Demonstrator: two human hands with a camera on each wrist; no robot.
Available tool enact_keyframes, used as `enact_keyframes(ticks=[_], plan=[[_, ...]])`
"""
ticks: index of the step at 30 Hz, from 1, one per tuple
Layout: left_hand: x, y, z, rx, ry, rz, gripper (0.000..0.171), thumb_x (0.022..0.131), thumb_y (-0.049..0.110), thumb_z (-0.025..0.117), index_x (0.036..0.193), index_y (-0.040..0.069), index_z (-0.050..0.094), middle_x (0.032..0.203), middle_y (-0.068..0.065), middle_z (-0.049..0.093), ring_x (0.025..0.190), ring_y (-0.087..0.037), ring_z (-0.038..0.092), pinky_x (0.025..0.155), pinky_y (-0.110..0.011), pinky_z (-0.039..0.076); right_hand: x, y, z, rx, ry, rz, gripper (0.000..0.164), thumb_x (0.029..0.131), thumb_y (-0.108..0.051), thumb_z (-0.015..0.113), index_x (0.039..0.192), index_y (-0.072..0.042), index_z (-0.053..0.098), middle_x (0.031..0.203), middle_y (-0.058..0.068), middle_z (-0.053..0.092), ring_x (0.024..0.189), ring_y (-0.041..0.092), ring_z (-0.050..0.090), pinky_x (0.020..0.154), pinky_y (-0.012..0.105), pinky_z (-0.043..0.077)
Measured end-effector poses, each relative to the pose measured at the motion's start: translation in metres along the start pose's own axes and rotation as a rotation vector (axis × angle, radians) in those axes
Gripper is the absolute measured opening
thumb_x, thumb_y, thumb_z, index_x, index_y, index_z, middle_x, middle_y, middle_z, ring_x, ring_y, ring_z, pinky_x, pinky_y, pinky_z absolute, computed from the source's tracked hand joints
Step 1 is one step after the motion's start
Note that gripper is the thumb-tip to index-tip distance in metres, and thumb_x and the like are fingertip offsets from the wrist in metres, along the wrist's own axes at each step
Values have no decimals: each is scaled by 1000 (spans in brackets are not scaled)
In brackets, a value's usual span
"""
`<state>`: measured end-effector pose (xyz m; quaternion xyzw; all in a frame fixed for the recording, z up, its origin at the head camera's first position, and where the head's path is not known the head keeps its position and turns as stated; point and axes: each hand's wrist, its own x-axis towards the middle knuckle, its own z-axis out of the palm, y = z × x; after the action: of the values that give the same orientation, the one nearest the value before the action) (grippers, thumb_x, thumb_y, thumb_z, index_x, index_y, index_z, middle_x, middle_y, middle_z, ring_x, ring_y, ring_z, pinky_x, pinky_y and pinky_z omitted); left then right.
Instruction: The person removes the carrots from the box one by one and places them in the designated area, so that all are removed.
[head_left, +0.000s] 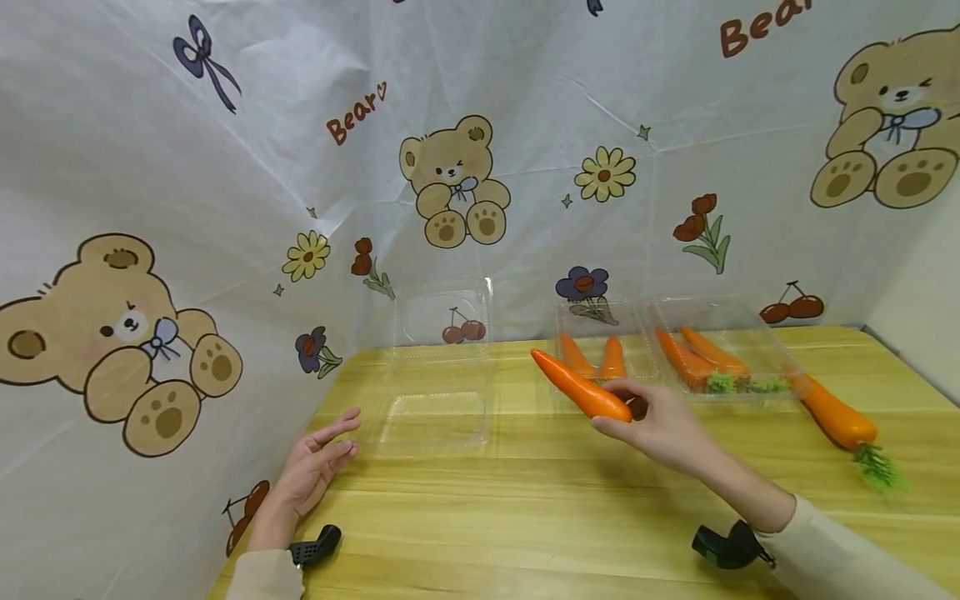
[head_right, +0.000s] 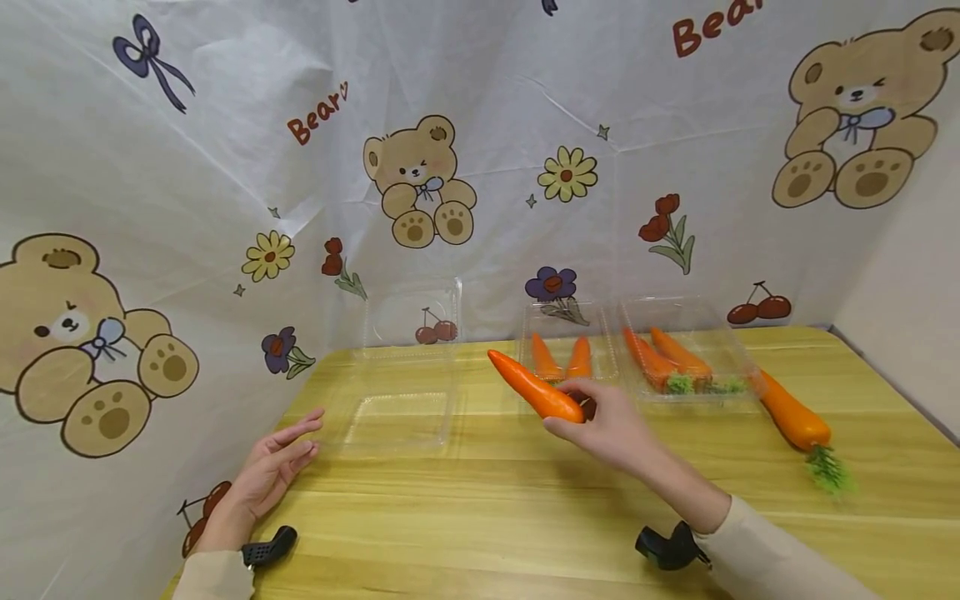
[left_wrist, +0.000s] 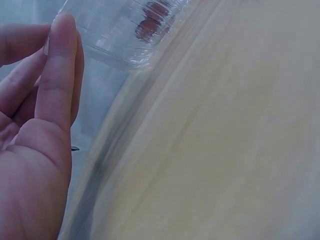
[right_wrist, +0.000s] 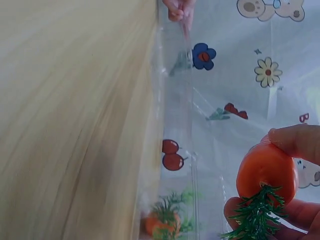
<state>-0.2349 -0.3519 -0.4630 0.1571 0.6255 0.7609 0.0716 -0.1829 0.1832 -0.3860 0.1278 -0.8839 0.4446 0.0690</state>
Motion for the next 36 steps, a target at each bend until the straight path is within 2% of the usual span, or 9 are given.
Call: enact_keyframes(ticks=[6, 13, 17, 28, 33, 36], plan=[[0, 0, 1, -1, -1, -3, 42, 103, -10, 49, 143, -20, 44, 153, 10, 54, 106, -8, 69, 95, -22, 58, -7, 7, -18, -94, 65, 15, 56, 89, -39, 82, 131, -5, 68, 102, 9, 75, 80, 16, 65, 60, 26, 51], [0, 0, 2, 7, 0, 1, 43, 103, -10, 48, 144, -22, 40, 153, 11, 53, 107, -7, 69, 94, -21, 58, -9, 17, -41, -128, 107, 24, 54, 90, -39, 81, 129, -4, 68, 102, 13, 74, 79, 18, 65, 60, 26, 51], [0, 0, 2, 6, -3, 6, 44, 103, -10, 48, 144, -23, 39, 153, 10, 53, 108, -6, 68, 94, -21, 58, -9, 21, -56, -159, 136, 56, 58, 90, -41, 80, 131, -3, 66, 103, 16, 73, 81, 19, 64, 59, 26, 50], [1, 0, 1, -19, -67, 46, 41, 104, -12, 44, 144, -18, 45, 156, 9, 50, 105, -6, 67, 95, -20, 58, -21, 40, -83, -209, 159, 121, 64, 93, -46, 75, 138, -2, 61, 108, 21, 72, 74, 7, 60, 53, 27, 46], [0, -1, 2, -6, -39, 39, 42, 104, -12, 45, 144, -22, 41, 155, 9, 51, 104, -6, 68, 94, -21, 58, -24, 52, -95, -257, 180, 156, 70, 93, -50, 74, 140, 0, 60, 115, 25, 70, 80, 11, 60, 55, 25, 46], [0, -2, 1, 0, -18, 32, 43, 103, -11, 46, 144, -24, 38, 154, 9, 52, 102, -6, 68, 93, -21, 59, -25, 61, -101, -250, 185, 175, 72, 93, -50, 73, 141, 2, 58, 119, 27, 67, 81, 7, 59, 54, 25, 48]])
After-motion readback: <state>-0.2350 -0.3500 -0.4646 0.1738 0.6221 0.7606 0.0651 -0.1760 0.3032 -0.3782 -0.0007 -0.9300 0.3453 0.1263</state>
